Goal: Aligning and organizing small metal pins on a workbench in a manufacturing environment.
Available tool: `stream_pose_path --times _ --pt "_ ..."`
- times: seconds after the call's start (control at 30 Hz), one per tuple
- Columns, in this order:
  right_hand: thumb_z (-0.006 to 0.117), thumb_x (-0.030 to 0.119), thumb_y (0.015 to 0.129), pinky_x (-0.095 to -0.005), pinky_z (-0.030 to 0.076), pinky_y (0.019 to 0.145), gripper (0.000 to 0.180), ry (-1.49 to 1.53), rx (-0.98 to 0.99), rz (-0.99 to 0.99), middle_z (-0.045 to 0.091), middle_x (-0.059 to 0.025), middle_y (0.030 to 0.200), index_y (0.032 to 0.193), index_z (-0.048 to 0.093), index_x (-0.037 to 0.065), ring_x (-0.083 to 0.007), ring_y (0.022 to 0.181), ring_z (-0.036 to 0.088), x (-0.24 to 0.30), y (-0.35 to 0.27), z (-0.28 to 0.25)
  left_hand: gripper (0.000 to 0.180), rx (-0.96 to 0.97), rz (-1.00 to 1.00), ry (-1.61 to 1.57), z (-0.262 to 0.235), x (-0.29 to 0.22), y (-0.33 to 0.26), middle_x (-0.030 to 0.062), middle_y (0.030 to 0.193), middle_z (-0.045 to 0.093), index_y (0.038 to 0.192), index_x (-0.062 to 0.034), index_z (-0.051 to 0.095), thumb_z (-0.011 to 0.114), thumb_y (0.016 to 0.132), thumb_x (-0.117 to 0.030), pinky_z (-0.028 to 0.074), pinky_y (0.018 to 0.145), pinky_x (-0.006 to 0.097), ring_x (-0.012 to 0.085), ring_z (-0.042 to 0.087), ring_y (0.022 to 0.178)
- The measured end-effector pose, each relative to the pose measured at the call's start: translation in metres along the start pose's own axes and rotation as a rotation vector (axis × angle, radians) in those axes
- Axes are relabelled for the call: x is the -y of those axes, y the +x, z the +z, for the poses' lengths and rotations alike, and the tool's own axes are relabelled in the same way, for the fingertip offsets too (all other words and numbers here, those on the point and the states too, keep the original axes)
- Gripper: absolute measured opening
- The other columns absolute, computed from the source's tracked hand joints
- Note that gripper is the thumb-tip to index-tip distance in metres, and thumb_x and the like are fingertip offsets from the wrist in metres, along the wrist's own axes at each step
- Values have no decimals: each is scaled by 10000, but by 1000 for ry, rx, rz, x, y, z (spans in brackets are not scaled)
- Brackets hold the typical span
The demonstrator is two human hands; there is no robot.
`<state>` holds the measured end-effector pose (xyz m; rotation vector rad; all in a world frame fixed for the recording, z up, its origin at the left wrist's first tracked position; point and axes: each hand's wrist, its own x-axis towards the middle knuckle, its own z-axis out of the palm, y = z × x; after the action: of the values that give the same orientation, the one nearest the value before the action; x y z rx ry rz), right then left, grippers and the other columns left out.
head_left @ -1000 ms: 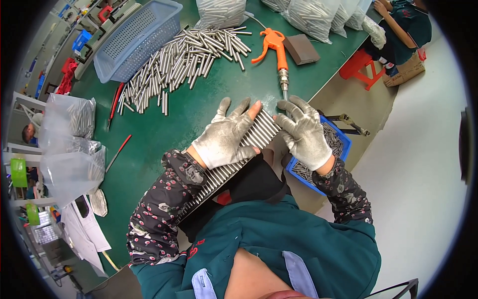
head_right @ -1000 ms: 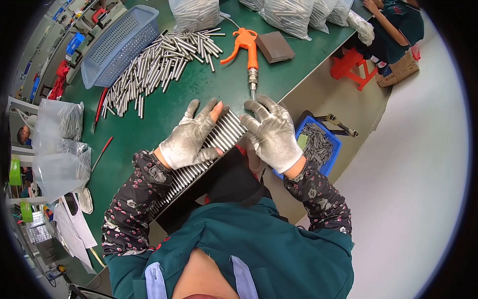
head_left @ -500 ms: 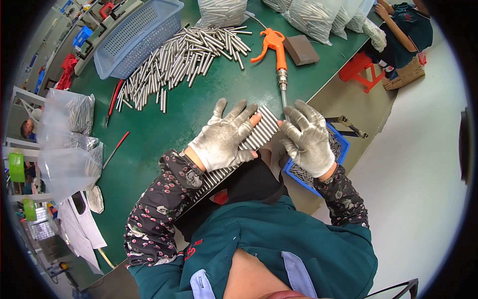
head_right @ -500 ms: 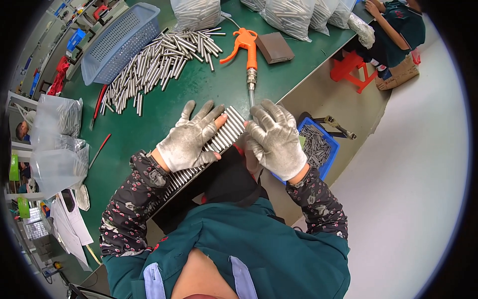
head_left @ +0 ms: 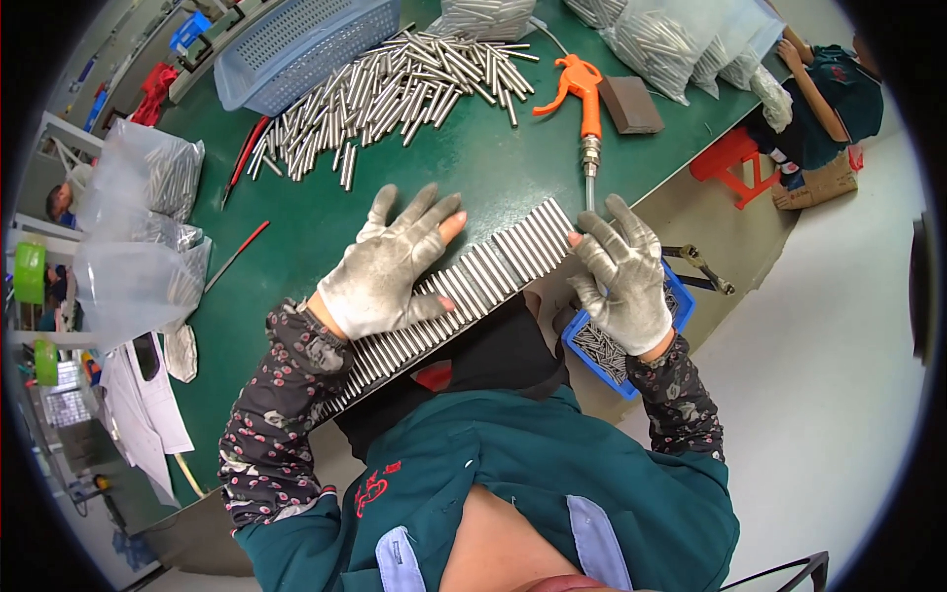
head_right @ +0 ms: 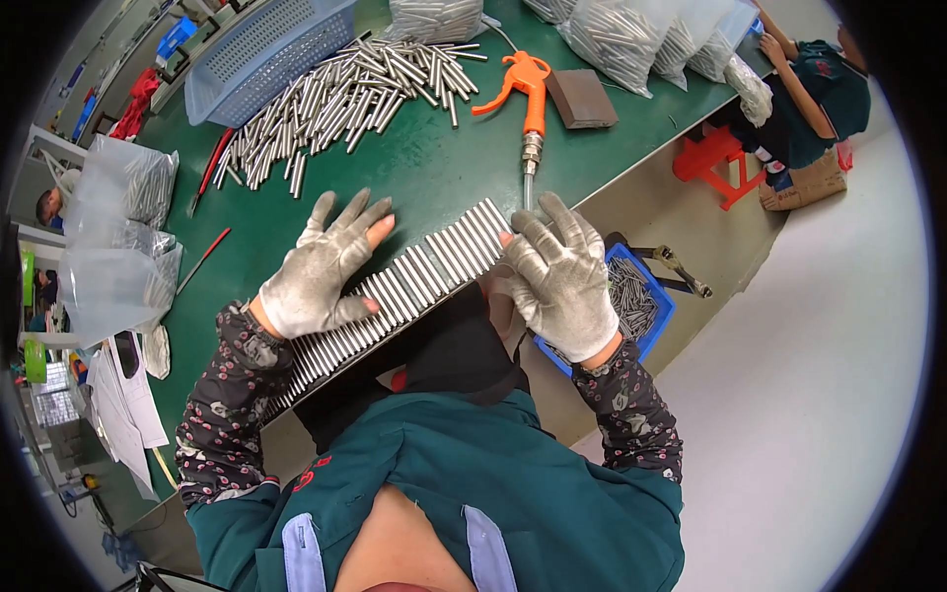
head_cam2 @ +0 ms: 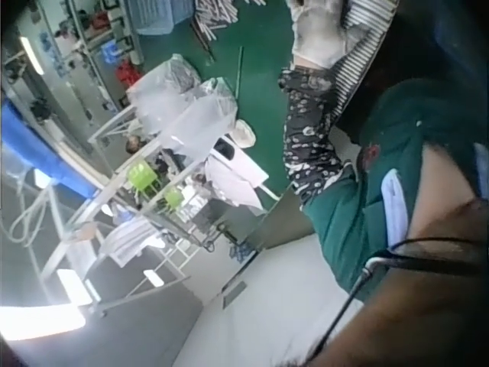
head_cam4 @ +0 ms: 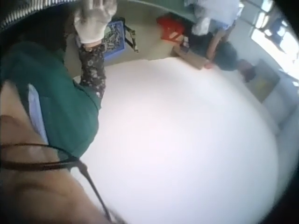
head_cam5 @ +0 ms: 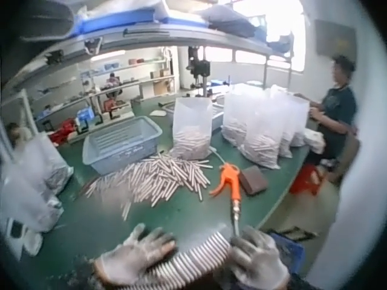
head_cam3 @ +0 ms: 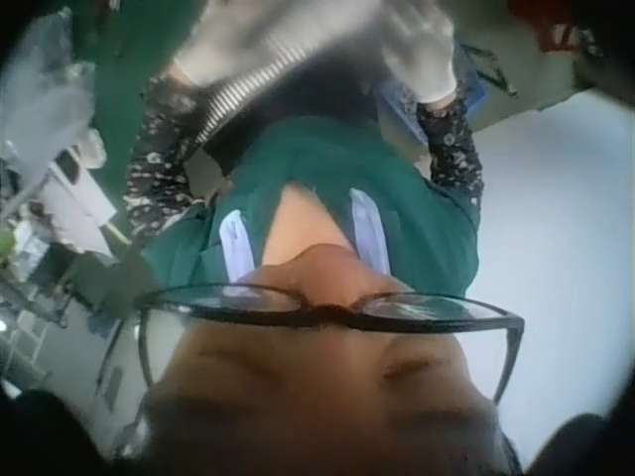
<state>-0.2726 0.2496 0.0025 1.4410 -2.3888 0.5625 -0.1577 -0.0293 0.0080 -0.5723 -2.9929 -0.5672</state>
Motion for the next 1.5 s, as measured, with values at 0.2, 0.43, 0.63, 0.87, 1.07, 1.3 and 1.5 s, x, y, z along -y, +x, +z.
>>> stream_pose_path --times 0.2,0.43,0.63,0.87,1.07,1.3,1.5 --pt "666 199 700 -502 342 1005 392 -32 129 -33 587 -122 1179 1081 644 111 -375 1237 436 4 1 -2 813 58 94 11 20 -16 -18 206 1439 343 1431 -84 306 403 865 -659 104 1109 578 394 311 1345" --pt "673 188 688 -510 345 1000 409 -4 107 1 584 -143 1177 1086 636 100 -386 1223 447 4 -1 0 854 17 81 108 29 -22 -4 213 1449 325 1446 -85 272 417 842 -672 91 1106 586 404 321 1336" --pt "671 221 723 -500 355 994 428 12 76 -33 573 -147 1187 1130 613 104 -387 1210 461 5 -2 0 875 -72 38 82 17 -21 -16 182 1461 326 1439 -56 276 487 814 -630 44 1112 588 353 298 1364" --pt "651 304 814 -480 363 989 381 -37 40 -59 572 -134 1198 1145 610 119 -367 1209 469 10 -2 -1 841 8 16 102 6 -16 -57 187 1429 369 1436 -93 293 428 836 -668 128 1097 599 380 330 1339" --pt "659 300 809 -468 362 990 387 -29 48 -87 570 -129 1207 1151 610 124 -364 1214 468 19 0 -3 858 7 30 112 21 -20 -54 205 1435 348 1447 -81 270 338 855 -699 130 1092 600 404 330 1328" --pt "656 173 774 -402 446 749 328 232 -72 -181 617 -124 994 1071 595 47 -284 852 604 43 -7 -2 863 -29 -71 127 7 -14 -66 217 1461 300 1458 -97 255 340 853 -706 87 1115 558 404 278 1360" --pt "665 170 772 -368 437 572 266 362 330 -342 629 -45 717 1006 638 45 -226 604 585 75 -14 9 905 87 -114 141 -5 -12 -108 190 1473 296 1455 -118 265 334 816 -754 98 1117 552 400 271 1364"
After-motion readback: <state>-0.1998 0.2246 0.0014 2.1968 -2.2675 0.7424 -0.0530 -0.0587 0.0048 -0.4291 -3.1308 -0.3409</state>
